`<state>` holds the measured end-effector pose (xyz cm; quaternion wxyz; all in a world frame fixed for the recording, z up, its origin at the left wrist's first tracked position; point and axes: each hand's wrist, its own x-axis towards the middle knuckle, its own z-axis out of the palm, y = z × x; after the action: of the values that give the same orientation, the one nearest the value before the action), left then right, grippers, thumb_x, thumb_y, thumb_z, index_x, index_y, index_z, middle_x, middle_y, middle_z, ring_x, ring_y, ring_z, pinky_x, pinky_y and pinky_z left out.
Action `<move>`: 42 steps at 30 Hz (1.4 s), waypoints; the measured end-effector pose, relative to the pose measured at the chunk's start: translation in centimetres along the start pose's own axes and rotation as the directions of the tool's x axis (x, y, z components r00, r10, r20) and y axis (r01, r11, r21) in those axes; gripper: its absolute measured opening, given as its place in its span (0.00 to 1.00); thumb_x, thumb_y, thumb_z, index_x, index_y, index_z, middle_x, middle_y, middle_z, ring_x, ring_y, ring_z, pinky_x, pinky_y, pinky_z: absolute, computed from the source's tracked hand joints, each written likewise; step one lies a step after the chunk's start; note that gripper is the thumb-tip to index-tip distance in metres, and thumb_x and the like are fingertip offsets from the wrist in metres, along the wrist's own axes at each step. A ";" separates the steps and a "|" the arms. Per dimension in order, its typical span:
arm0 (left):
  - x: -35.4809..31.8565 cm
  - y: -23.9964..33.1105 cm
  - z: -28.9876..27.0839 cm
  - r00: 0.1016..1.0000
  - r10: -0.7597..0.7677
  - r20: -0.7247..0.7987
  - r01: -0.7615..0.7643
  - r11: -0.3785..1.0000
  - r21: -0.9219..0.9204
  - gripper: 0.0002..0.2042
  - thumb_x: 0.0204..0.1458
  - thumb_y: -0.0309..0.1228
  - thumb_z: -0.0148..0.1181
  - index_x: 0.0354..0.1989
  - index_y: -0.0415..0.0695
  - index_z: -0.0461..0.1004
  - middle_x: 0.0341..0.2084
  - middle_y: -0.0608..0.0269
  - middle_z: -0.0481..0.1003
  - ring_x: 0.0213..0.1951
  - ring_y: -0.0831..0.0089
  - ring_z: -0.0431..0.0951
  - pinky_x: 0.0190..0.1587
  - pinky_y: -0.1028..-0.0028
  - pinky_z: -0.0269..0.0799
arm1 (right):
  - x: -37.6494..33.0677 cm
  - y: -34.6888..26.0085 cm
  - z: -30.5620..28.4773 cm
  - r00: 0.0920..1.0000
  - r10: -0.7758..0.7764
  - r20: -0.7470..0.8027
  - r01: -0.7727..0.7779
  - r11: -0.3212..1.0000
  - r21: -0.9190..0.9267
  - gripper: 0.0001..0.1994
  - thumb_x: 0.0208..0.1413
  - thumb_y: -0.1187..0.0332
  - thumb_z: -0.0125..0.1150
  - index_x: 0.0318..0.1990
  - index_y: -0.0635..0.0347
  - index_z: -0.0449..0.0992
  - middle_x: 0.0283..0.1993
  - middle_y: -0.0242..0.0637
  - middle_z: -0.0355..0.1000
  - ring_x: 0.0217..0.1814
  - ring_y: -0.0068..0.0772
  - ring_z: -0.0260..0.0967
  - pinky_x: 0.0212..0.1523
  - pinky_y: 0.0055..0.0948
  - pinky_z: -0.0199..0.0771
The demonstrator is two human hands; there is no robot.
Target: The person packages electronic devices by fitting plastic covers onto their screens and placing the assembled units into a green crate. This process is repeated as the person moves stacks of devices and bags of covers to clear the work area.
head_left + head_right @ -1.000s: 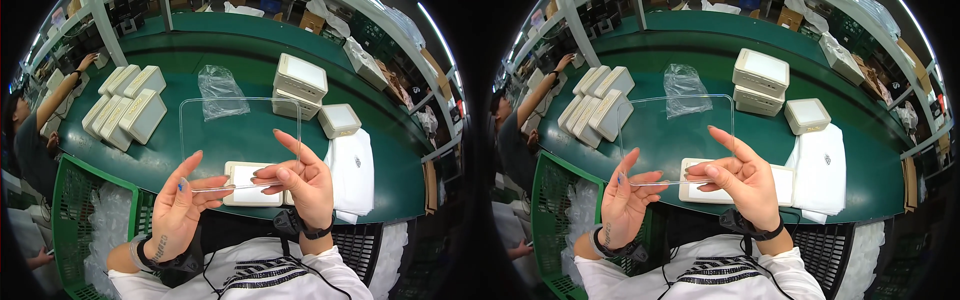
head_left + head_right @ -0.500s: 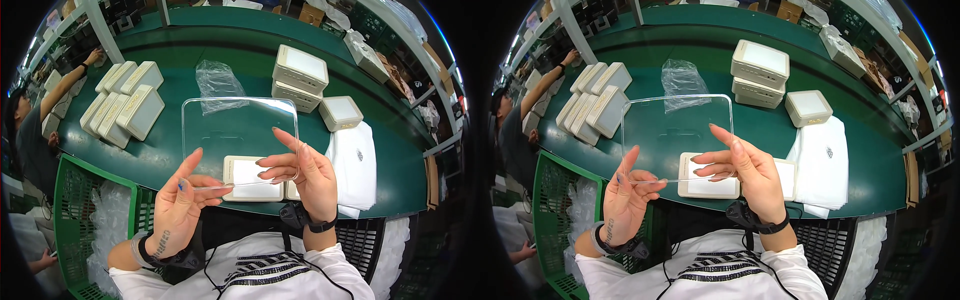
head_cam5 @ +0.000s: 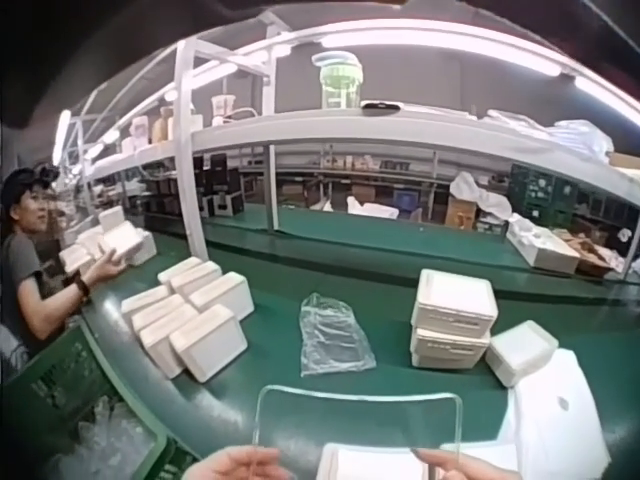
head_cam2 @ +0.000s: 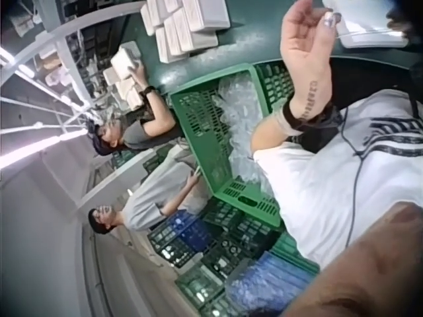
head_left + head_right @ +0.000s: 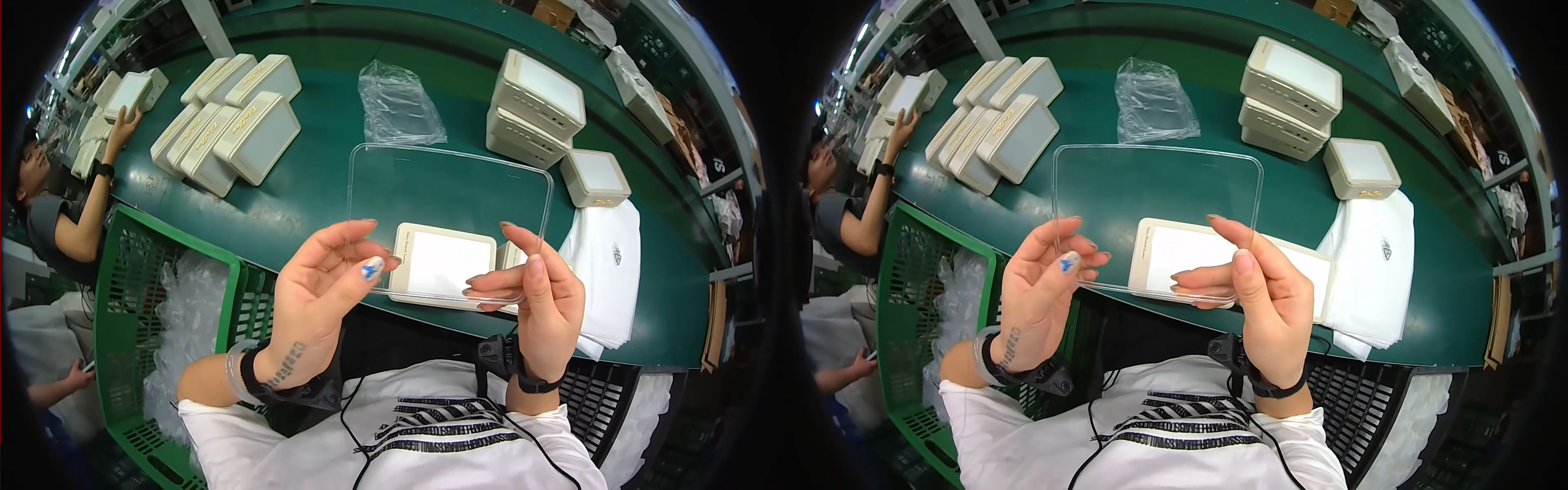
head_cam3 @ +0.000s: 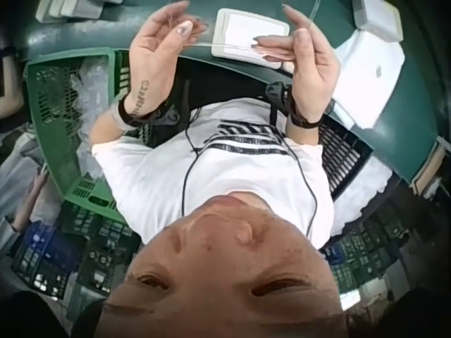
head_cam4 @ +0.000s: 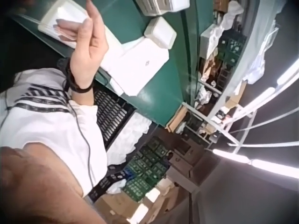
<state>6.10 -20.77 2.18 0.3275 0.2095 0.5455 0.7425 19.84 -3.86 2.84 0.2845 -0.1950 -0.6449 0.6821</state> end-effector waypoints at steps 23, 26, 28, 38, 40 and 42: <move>3.8 -0.3 -3.5 0.946 0.230 -0.230 -0.207 0.971 0.119 0.21 0.63 0.38 0.43 0.60 0.39 0.61 0.49 0.51 0.74 0.53 0.65 0.72 0.53 0.70 0.64 | -0.2 0.7 0.2 0.997 0.072 0.041 -0.072 0.997 0.018 0.20 0.67 0.63 0.40 0.56 0.73 0.66 0.29 0.48 0.77 0.30 0.35 0.79 0.28 0.22 0.79; 3.1 1.7 -1.2 0.984 0.119 -0.131 -0.130 0.988 -0.082 0.20 0.64 0.36 0.43 0.61 0.39 0.60 0.47 0.52 0.75 0.50 0.68 0.75 0.49 0.73 0.69 | -0.3 0.8 0.1 0.987 0.116 0.115 -0.122 0.991 0.045 0.19 0.67 0.64 0.41 0.56 0.71 0.65 0.32 0.48 0.77 0.34 0.36 0.78 0.33 0.24 0.79; 3.0 2.1 -1.0 0.994 0.056 -0.092 -0.057 0.998 -0.008 0.20 0.64 0.36 0.44 0.61 0.39 0.61 0.46 0.52 0.75 0.48 0.68 0.76 0.47 0.74 0.71 | -0.4 0.9 0.1 0.979 0.136 0.151 -0.146 0.987 0.060 0.18 0.67 0.65 0.41 0.57 0.70 0.65 0.34 0.48 0.78 0.36 0.37 0.78 0.35 0.25 0.79; 2.7 1.0 -1.1 0.987 -0.158 0.010 0.157 0.987 0.041 0.20 0.64 0.40 0.44 0.57 0.40 0.65 0.46 0.49 0.76 0.44 0.65 0.80 0.38 0.77 0.75 | 1.3 2.4 1.8 0.996 0.087 -0.012 -0.087 0.996 0.001 0.19 0.66 0.63 0.43 0.56 0.70 0.67 0.37 0.48 0.77 0.31 0.35 0.78 0.30 0.21 0.77; 2.7 0.9 -0.9 0.987 -0.162 0.009 0.162 0.986 0.040 0.20 0.64 0.40 0.43 0.57 0.40 0.65 0.46 0.49 0.76 0.43 0.66 0.80 0.38 0.77 0.75 | 1.7 2.4 1.5 0.995 0.099 0.008 -0.099 0.995 -0.003 0.19 0.66 0.63 0.43 0.56 0.69 0.67 0.38 0.48 0.77 0.32 0.35 0.78 0.30 0.21 0.77; 2.7 0.9 -0.8 0.986 -0.164 -0.015 0.164 0.986 0.029 0.19 0.65 0.41 0.42 0.56 0.40 0.65 0.46 0.49 0.76 0.43 0.66 0.80 0.38 0.77 0.75 | 2.0 2.3 1.0 0.980 0.196 0.025 -0.197 0.979 0.060 0.18 0.65 0.64 0.44 0.55 0.69 0.67 0.39 0.48 0.77 0.33 0.34 0.78 0.31 0.22 0.76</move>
<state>3.47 -19.50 2.67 0.3808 0.1642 0.5740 0.7061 17.38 -3.37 0.85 0.2155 -0.2420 -0.6036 0.7285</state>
